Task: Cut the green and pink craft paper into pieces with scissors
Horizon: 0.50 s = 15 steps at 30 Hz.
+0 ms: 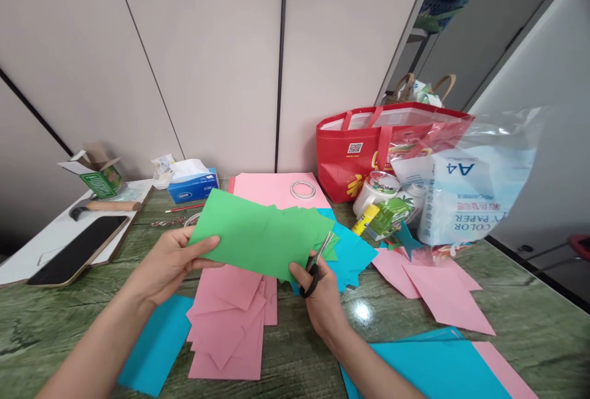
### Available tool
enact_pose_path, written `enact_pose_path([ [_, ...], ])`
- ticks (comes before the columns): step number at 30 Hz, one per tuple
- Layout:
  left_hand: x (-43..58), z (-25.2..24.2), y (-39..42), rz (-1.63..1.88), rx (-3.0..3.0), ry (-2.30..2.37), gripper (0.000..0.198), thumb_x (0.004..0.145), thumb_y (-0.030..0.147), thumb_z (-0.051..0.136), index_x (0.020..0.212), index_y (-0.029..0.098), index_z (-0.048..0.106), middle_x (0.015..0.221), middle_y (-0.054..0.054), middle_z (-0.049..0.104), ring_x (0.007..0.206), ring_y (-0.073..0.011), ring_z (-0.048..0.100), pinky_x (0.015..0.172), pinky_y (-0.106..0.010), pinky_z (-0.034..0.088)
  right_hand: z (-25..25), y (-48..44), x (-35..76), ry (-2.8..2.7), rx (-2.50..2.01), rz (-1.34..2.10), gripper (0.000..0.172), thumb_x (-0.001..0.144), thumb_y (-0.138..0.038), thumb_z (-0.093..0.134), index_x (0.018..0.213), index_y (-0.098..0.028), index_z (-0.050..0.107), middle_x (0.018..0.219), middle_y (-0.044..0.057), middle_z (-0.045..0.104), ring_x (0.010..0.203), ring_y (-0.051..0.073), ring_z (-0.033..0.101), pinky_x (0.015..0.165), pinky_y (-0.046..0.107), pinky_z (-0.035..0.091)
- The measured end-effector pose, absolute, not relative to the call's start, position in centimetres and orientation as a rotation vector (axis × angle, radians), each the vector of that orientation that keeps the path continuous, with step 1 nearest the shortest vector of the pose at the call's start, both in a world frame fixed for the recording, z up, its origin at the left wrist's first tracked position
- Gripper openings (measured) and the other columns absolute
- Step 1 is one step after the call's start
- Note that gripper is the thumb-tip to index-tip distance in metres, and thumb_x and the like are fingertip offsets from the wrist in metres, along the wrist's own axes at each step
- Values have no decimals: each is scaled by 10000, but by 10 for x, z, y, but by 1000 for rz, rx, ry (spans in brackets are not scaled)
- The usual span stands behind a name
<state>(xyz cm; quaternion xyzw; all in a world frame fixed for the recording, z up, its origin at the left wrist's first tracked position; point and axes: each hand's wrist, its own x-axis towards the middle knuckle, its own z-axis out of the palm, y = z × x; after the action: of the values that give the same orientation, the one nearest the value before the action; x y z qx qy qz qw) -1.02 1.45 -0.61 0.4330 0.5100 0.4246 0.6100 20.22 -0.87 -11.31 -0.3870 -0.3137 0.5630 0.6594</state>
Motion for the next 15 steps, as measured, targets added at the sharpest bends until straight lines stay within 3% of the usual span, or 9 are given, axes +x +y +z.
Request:
enact_pose_path([
  [4,-24,-1,18,763,1163,1190,270,667,244,705,932,194,693,937,-97,718,911,-285,646,760,-420,547,-113,-7,207,-774,-992,1109,357,646,-295,717,937,-184,540,933,43,620,840,192,559,784,340,438],
  [9,-12,-6,14,680,1166,1187,457,622,247,735,1057,173,617,864,-119,721,740,-271,678,583,-363,560,-110,-10,207,-917,-1085,999,350,665,-339,691,924,-169,528,891,49,590,783,184,521,713,313,429],
  [15,-12,-19,18,587,1192,1216,313,639,292,718,901,144,632,618,-75,699,543,-224,665,458,-280,507,-116,-6,210,-821,-1178,919,414,614,-348,725,930,-176,522,702,-25,482,643,137,459,593,261,387],
])
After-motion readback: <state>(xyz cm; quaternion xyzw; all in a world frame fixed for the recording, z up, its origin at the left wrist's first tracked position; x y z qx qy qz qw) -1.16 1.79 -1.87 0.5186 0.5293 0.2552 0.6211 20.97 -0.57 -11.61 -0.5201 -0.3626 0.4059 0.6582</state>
